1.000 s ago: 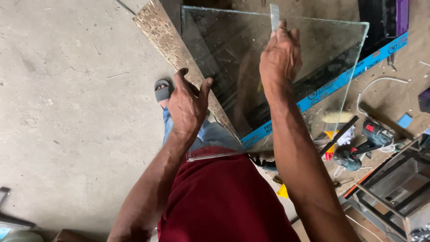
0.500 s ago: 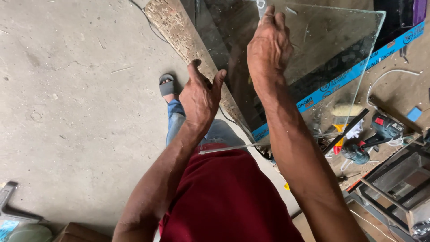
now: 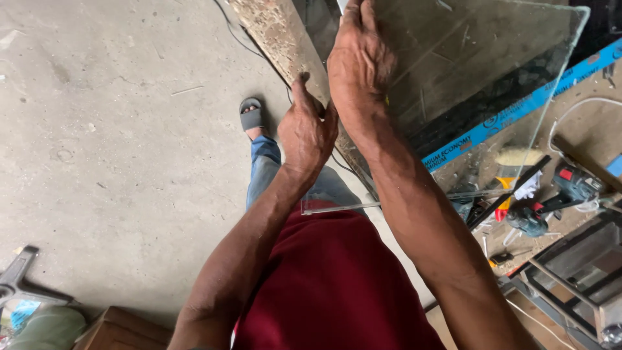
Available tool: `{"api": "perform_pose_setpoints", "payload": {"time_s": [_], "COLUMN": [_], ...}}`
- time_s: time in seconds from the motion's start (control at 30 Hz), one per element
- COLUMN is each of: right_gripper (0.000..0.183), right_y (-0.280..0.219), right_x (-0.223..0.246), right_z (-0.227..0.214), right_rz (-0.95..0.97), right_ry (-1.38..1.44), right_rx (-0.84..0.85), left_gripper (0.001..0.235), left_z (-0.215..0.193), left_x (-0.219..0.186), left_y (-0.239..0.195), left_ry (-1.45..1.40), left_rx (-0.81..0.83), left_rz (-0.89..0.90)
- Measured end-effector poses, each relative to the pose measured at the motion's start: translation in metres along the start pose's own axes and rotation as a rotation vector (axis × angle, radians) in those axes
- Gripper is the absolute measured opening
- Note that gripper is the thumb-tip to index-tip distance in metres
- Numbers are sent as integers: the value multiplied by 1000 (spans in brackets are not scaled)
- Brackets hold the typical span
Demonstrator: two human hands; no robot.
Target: Scoring and cutting a glass pane to fit into a metal frame
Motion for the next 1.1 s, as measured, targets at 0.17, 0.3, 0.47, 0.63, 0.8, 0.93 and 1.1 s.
{"api": "perform_pose_setpoints", "payload": {"time_s": [0.17, 0.3, 0.47, 0.63, 0.8, 0.93, 1.1], "right_gripper": [31, 19, 29, 24, 37, 50, 44], "right_y": [-3, -16, 2, 7, 4, 1, -20], "right_x": [14, -55, -107, -33, -14, 1, -3], "right_z": [-34, -22, -7, -30, -8, -8, -17], "right_rz": [-334, -34, 70, -24, -81, -30, -272], "right_ry": [641, 239, 225, 114, -9, 59, 615], "right_rx": [-70, -114, -337, -125, -152, 16, 82], "left_gripper": [60, 72, 74, 72, 72, 61, 61], "left_z": [-8, -5, -3, -2, -4, -2, -3], "left_x": [-9, -6, -5, -4, -6, -5, 0], "left_y": [0, -9, -6, -5, -4, -3, -5], "left_ry": [-48, -15, -1, 19, 7, 20, 27], "left_rx": [48, -29, -32, -10, 3, 39, -26], "left_rz": [-11, 96, 88, 63, 45, -9, 62]}}
Point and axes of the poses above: each hand's wrist, its own y-axis towards the middle knuckle, its own z-axis out of the palm, x = y × z, the point moved 3 cm from there along y, towards the middle knuckle, and after that the axes turned 2 degrees about z, right-handed, at the moved point
